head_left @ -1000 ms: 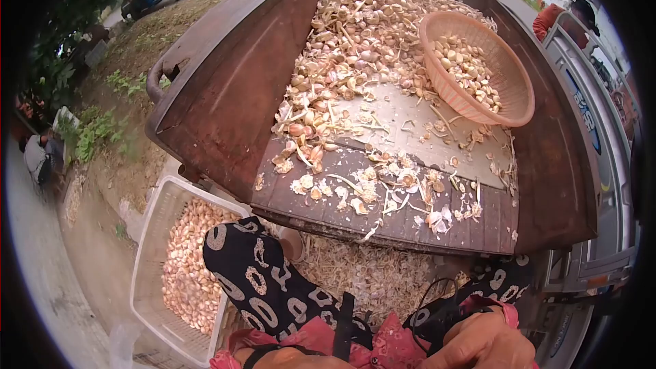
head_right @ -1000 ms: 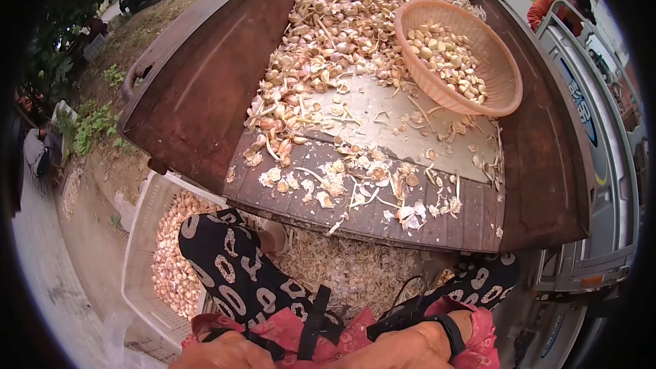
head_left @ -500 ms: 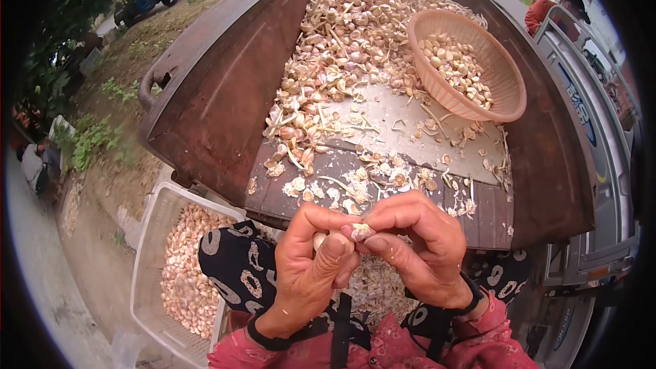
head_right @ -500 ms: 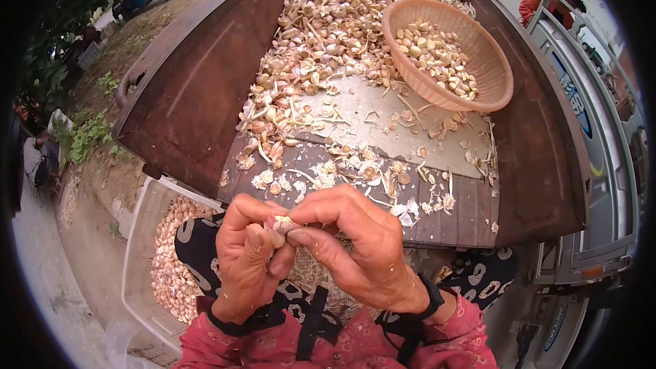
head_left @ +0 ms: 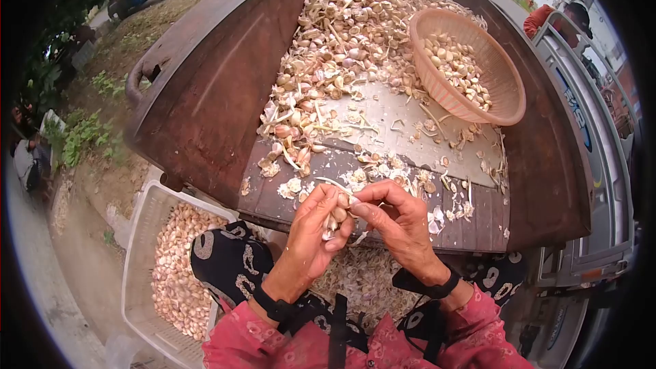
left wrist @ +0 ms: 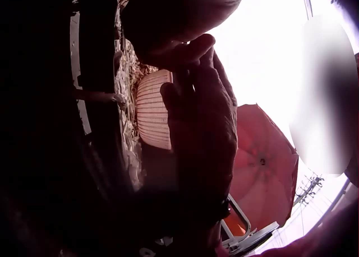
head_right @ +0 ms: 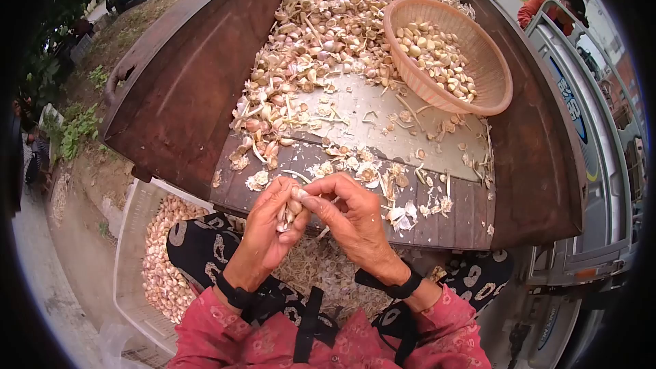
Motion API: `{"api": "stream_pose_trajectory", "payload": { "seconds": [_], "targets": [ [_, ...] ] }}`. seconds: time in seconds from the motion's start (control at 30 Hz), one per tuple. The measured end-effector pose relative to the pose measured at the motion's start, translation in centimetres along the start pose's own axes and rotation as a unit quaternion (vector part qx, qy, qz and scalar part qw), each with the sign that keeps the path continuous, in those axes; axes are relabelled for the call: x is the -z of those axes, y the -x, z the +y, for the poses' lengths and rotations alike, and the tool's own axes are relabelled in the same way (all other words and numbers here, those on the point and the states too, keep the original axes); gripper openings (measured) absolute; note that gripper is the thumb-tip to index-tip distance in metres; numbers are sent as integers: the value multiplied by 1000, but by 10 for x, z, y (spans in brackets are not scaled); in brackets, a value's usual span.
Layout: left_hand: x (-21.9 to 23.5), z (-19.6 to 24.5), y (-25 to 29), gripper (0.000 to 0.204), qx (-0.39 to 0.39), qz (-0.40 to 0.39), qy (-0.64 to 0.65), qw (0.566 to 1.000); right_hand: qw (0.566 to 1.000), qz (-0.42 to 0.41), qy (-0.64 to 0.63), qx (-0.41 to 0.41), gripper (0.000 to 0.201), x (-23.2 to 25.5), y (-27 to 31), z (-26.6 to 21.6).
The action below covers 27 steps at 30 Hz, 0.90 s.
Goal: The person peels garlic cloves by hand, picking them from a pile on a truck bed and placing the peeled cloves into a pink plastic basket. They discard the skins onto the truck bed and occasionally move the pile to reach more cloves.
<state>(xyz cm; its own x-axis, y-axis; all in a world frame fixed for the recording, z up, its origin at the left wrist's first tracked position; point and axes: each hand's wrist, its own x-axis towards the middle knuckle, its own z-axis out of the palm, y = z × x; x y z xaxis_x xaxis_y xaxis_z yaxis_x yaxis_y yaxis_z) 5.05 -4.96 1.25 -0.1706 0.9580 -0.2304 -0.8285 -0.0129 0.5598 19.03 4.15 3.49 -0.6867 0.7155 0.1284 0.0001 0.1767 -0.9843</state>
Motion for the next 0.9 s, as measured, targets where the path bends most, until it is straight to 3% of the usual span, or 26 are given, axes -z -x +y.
{"api": "stream_pose_trajectory", "payload": {
  "seconds": [0.03, 0.1, 0.2, 0.3, 0.37, 0.4, 0.47, 0.6, 0.67, 0.7, 0.77, 0.83, 0.87, 0.9],
  "targets": [
    [4, -4, -4, 19, -1, -4, 2, 1000, 986, -7, 100, 135, 17, -3, -2, 3],
    [11, -11, -9, 17, 40, 89, 66, 993, 934, -35, 279, 221, 19, -4, -3, 5],
    [24, -7, -17, 19, 50, 63, 117, 990, 964, -48, 216, 144, 18, 14, -24, 6],
    [30, -3, -21, 21, 32, 35, 172, 984, 942, -30, 309, 126, 14, 42, -67, 24],
    [28, 3, -24, 22, 47, 42, 159, 985, 880, -78, 444, 152, 12, 47, -86, 38],
    [28, 3, -23, 22, 46, 42, 160, 985, 879, -79, 444, 153, 12, 46, -89, 45],
    [30, 4, -22, 24, 47, 32, 143, 988, 836, -130, 518, 130, 14, 40, -93, 51],
    [34, 2, -18, 25, 12, 33, 126, 991, 825, -146, 523, 157, 14, 38, -82, 40],
    [37, 3, -16, 25, 13, 30, 144, 989, 918, -153, 344, 126, 17, 41, -77, 34],
    [36, 3, -15, 25, 11, 29, 145, 989, 917, -154, 344, 128, 17, 44, -76, 23],
    [36, 2, -13, 24, 14, 32, 131, 991, 982, -92, 162, -27, 18, 54, -71, -5],
    [34, 6, -10, 24, 12, 34, 137, 990, 992, -2, 126, 33, 21, 85, -87, -20],
    [34, 7, -9, 24, 15, 35, 144, 989, 933, 80, 319, 147, 22, 105, -103, -35],
    [33, 8, -7, 24, 13, 37, 144, 989, 818, 157, 493, 253, 24, 117, -116, -46]
  ]
}}
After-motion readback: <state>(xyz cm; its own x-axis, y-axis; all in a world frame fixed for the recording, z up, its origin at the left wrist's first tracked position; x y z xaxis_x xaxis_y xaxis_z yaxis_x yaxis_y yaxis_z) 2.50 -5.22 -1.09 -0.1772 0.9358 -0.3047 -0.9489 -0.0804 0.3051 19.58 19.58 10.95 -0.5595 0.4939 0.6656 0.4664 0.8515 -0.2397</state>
